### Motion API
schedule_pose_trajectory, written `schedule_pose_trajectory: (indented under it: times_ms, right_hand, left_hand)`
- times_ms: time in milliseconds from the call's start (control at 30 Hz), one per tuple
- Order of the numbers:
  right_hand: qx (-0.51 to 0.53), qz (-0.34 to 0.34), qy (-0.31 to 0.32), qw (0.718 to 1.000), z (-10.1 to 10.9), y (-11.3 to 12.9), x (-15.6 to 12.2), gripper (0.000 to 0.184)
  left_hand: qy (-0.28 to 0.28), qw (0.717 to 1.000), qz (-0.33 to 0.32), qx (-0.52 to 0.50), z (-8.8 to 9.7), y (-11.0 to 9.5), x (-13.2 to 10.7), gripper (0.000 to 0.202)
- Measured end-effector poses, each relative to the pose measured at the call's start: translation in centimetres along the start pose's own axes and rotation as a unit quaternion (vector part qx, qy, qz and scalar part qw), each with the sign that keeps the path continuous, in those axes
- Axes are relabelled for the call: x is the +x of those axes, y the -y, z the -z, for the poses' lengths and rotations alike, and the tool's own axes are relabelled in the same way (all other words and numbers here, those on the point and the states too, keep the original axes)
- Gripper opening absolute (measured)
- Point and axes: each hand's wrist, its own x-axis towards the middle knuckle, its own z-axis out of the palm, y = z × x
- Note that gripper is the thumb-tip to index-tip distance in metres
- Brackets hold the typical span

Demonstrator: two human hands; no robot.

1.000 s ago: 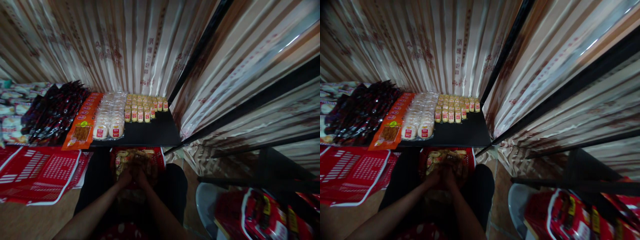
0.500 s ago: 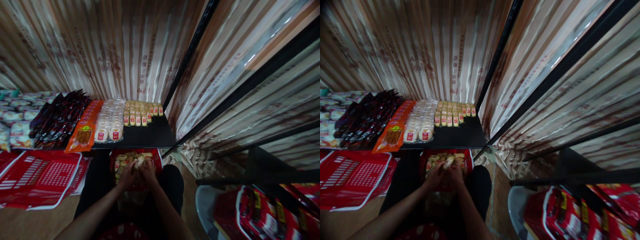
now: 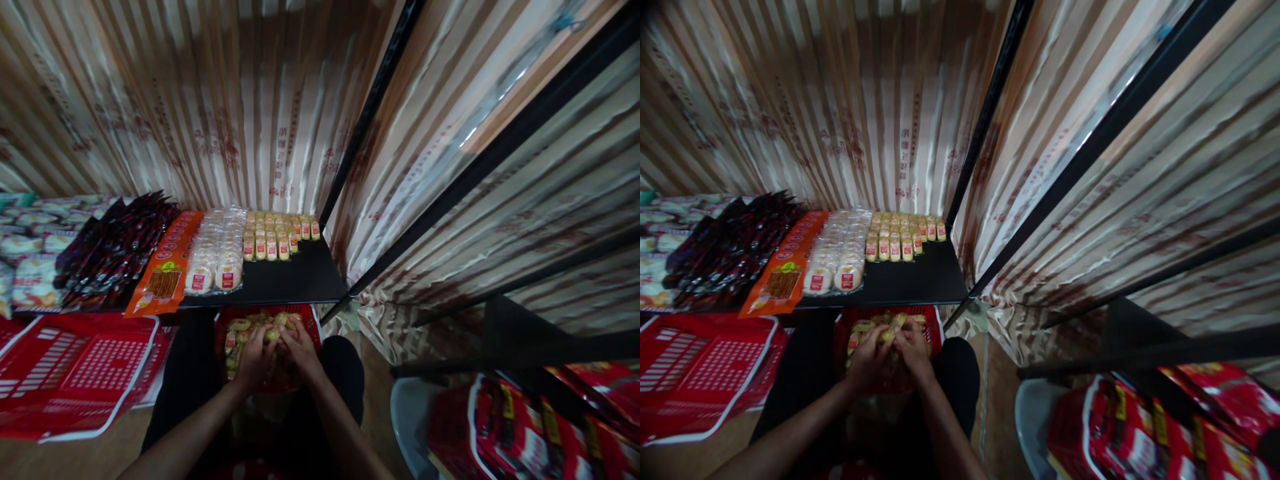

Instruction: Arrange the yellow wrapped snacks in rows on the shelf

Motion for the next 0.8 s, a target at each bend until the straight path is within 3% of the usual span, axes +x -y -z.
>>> schedule_pose_trajectory:
  times_ms: [133,300,433,567,667,800]
  right_hand:
    - [-0.071,0.05,-0.013,0.996,1.8,0.7,0.9,0.037]
    - [-0.175,0.147,-0.051,0.972,3.1,1.4,1.9,0.026]
    - [-0.242,0.177,-0.053,0.953,3.2,2.5,1.7,0.034]
    - [-0.348,0.273,-0.043,0.896,3.3,3.7,1.2,0.049]
    - [-0.395,0.302,-0.028,0.867,3.6,4.0,1.5,0.048]
    - [-0.416,0.31,-0.028,0.854,4.2,4.3,2.4,0.041]
  left_hand:
    - [-0.009,0.987,0.107,-0.115,0.1,-0.2,0.7,0.035]
    - [0.031,0.942,0.198,-0.269,0.3,-1.5,2.1,0.044]
    - [0.048,0.929,0.221,-0.293,0.9,-2.8,3.3,0.051]
    - [0.071,0.925,0.22,-0.302,1.4,-4.0,4.7,0.051]
    - [0.078,0.928,0.21,-0.298,1.5,-4.5,6.0,0.044]
    - [0.112,0.937,0.184,-0.275,1.4,-4.9,8.2,0.035]
